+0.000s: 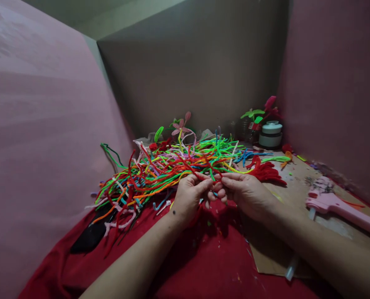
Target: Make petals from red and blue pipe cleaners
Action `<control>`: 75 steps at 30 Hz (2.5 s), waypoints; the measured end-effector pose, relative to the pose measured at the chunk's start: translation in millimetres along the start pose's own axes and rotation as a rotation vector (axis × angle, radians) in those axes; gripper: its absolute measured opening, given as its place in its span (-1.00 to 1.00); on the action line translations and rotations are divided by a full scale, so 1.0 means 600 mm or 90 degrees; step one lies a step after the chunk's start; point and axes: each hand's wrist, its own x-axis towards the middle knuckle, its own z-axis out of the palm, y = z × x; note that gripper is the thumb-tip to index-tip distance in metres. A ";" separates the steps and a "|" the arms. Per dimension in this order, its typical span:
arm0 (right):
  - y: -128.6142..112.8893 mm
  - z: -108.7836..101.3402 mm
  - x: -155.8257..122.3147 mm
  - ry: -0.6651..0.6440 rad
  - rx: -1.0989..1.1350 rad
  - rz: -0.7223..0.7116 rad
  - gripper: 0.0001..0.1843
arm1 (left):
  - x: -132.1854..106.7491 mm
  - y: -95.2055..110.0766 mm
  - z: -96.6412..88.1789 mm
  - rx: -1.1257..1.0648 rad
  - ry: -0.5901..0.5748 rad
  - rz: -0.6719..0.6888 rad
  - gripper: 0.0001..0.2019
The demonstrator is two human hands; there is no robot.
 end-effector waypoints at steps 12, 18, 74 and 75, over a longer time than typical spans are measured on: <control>0.004 -0.006 0.005 0.028 0.061 -0.007 -0.82 | -0.004 -0.004 0.006 -0.003 0.005 0.000 -0.80; 0.006 0.004 -0.002 0.070 -0.011 -0.021 -0.80 | -0.005 -0.007 0.011 -0.058 -0.010 0.024 -0.68; 0.017 0.005 -0.010 -0.026 0.039 0.133 -0.74 | -0.016 -0.007 0.007 -0.025 0.091 0.048 -0.80; 0.017 0.004 -0.010 -0.022 0.036 0.139 -0.72 | -0.015 -0.008 0.006 -0.024 0.092 0.048 -0.80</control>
